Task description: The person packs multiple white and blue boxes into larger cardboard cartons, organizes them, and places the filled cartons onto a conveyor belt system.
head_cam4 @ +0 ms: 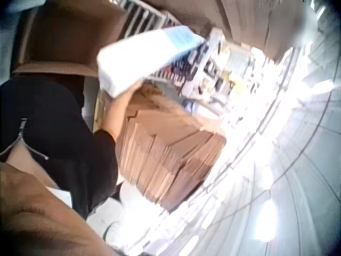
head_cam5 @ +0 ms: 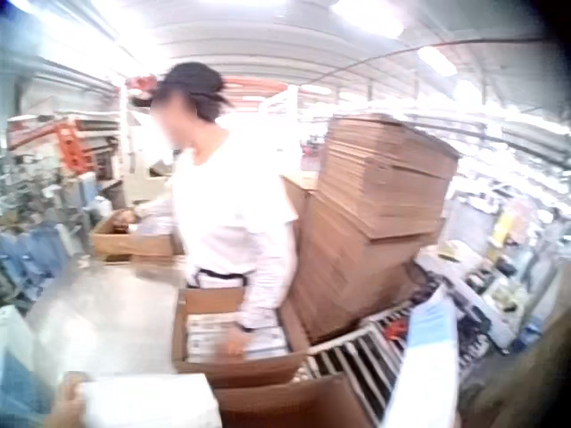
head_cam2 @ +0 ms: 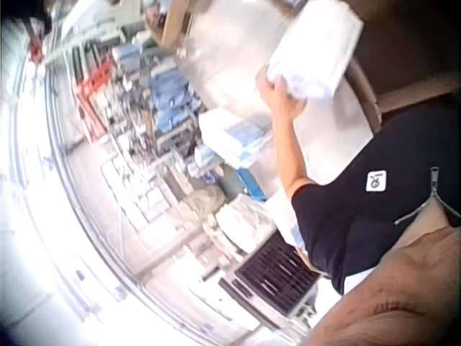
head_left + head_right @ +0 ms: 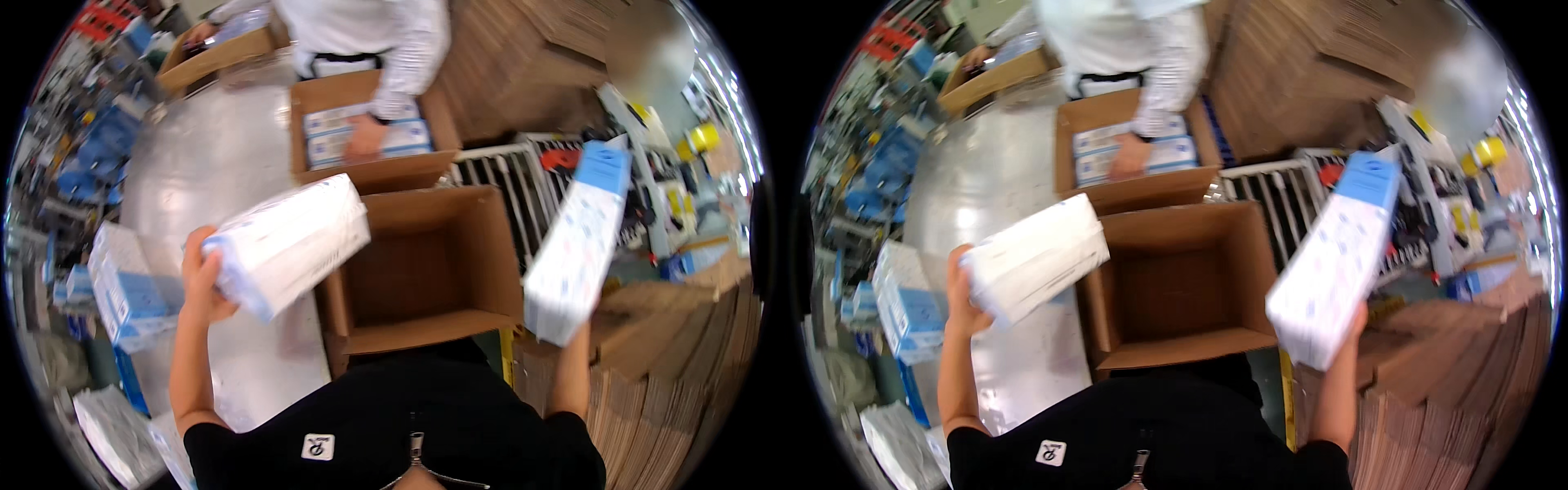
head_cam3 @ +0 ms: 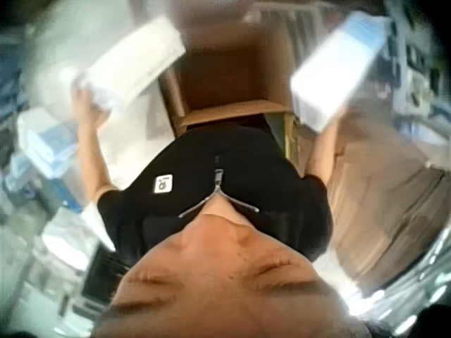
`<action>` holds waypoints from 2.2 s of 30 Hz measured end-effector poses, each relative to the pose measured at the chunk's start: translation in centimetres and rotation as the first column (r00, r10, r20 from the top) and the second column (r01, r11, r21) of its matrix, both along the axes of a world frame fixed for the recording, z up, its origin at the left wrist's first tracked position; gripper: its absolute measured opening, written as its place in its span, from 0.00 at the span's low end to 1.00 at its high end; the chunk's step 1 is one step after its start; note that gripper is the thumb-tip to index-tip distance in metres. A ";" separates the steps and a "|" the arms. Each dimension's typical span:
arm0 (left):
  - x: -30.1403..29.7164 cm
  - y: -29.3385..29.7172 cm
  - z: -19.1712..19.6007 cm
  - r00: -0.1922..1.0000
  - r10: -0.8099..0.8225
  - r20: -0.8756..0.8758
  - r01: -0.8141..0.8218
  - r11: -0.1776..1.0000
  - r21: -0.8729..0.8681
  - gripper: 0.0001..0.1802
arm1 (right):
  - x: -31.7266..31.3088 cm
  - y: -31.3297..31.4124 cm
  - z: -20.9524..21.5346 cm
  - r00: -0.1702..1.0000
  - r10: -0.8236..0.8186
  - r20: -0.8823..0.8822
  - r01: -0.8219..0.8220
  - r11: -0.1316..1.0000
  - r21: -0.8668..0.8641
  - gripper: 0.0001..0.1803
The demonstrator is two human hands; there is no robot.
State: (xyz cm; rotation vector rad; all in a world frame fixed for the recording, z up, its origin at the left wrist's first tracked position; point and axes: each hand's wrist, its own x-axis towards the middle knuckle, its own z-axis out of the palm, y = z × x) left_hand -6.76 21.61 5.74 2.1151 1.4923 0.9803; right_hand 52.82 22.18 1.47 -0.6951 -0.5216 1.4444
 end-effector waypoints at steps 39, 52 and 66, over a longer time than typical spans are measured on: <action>-25.6 -8.1 -4.4 0.550 0.639 -0.538 -0.826 0.514 -0.233 0.53 | -34.6 6.8 -3.7 -0.187 -0.170 0.967 -0.938 0.325 -0.124 0.35; -31.3 -11.3 -2.5 0.415 0.437 -0.798 -0.824 0.551 -0.128 0.62 | -44.8 2.5 1.6 -0.105 -0.599 0.794 -0.987 -0.033 -0.155 0.47; -5.9 -10.3 0.4 0.952 0.184 -0.245 -0.098 0.940 0.326 0.52 | -11.5 4.3 6.6 0.531 0.356 0.769 -0.626 0.776 0.073 0.44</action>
